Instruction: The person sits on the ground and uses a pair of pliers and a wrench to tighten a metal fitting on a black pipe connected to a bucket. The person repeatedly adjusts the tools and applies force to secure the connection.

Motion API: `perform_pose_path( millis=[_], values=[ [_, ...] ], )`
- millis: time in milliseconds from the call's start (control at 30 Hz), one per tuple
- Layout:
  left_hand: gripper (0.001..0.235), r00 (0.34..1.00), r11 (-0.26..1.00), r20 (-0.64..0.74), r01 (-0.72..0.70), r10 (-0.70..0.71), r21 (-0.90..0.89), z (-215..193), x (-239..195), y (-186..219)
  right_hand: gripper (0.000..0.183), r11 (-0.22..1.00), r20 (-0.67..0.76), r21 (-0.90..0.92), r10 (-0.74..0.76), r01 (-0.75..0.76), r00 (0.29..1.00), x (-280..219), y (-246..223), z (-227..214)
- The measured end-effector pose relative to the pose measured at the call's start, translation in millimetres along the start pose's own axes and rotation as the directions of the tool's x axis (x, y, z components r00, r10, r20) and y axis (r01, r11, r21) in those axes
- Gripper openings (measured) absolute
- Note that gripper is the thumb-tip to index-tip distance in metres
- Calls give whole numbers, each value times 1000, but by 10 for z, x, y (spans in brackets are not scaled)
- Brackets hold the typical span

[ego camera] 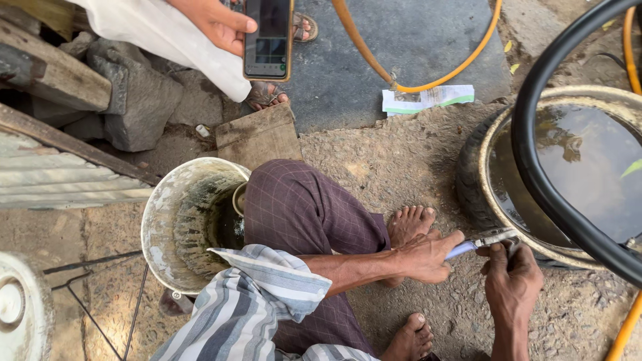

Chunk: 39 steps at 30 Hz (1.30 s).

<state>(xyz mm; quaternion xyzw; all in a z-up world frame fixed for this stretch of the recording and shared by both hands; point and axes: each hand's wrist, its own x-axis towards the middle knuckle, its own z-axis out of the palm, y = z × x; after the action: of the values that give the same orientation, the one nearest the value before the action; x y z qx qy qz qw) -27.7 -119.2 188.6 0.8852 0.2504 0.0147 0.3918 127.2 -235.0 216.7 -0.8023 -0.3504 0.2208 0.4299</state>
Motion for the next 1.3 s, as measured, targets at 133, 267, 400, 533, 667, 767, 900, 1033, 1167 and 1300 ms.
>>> perform_pose_path(
  millis=[133, 267, 400, 533, 667, 767, 900, 1033, 1167, 1300],
  values=[
    [52, 985, 978, -145, -62, 91, 197, -96, -54, 47, 23, 999, 5, -40, -3, 4, 1000, 18, 25, 3],
    [52, 988, 975, -141, -37, 69, 221, -107, -60, 66, 23, 1000, 6, -2, -28, 28, 1000, 5, 43, -9],
    [51, 993, 979, -102, -33, 54, 201, -81, -37, 30, 21, 1000, 17, -12, -23, 23, 1000, 18, 59, -2],
    [56, 981, 971, -171, -53, 95, 232, -71, -44, -15, 18, 999, 17, -15, -39, 40, 999, 46, 75, 16],
    [59, 975, 972, -197, -60, 107, 229, -38, -47, -32, 18, 999, 13, -27, -38, 39, 999, 42, 100, 30],
    [60, 984, 982, -151, -65, 93, 177, 15, -23, -41, 16, 999, 5, -36, -39, 39, 999, 37, 120, 23],
    [62, 998, 995, -61, -27, 33, 97, 88, 5, -79, 17, 997, 4, -63, -52, 52, 999, 34, 128, 20],
    [60, 999, 999, -27, -30, 31, 42, 147, 12, -122, 18, 994, -1, -97, -55, 54, 999, 16, 118, 17],
    [61, 999, 999, -23, -41, 41, -11, 164, 32, -135, 25, 971, 7, -240, -24, 25, 1000, 18, 108, 6],
    [60, 993, 995, -63, -98, 99, 22, 161, 35, -112, 22, 971, -6, -221, -91, 87, 996, 1, 130, -2]
  ],
)
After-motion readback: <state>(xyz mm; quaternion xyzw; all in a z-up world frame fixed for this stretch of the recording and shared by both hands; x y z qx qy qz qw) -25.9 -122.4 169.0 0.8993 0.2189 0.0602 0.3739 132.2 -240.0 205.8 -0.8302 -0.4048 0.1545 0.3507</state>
